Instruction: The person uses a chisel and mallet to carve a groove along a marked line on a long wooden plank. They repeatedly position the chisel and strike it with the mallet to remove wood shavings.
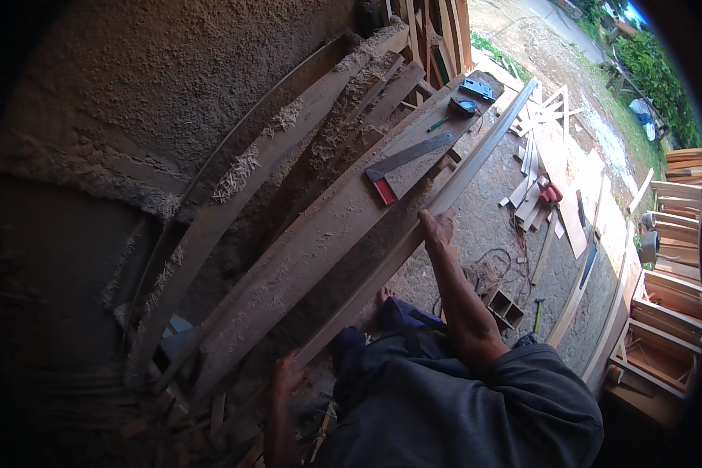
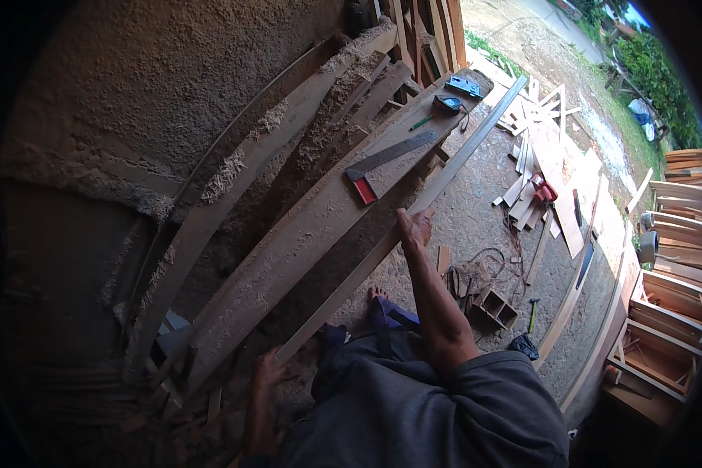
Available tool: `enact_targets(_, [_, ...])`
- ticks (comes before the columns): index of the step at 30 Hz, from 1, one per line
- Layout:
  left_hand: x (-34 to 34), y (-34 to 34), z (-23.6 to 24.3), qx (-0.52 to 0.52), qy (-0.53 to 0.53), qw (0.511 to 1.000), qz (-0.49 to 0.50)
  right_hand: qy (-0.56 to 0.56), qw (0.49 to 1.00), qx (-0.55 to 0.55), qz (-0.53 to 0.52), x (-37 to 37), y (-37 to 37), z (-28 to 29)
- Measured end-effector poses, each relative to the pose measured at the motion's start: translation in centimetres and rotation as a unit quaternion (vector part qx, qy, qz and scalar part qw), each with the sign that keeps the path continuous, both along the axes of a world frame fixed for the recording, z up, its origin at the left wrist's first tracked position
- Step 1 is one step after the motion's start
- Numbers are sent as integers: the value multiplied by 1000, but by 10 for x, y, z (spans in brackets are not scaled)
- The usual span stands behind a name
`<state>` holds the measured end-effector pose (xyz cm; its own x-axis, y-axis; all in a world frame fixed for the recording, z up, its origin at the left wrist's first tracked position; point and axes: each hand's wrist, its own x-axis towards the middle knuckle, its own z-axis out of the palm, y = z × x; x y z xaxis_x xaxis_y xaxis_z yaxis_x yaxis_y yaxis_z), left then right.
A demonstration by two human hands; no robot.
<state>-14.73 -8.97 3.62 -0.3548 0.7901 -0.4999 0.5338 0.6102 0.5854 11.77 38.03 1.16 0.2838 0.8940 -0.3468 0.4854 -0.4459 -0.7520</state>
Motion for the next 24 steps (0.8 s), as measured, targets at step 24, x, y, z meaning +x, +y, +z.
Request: enact_targets(24, [-8, 22, 4, 5, 72, 996, 47, -215, 858, 263, 385, -7, 15, 52])
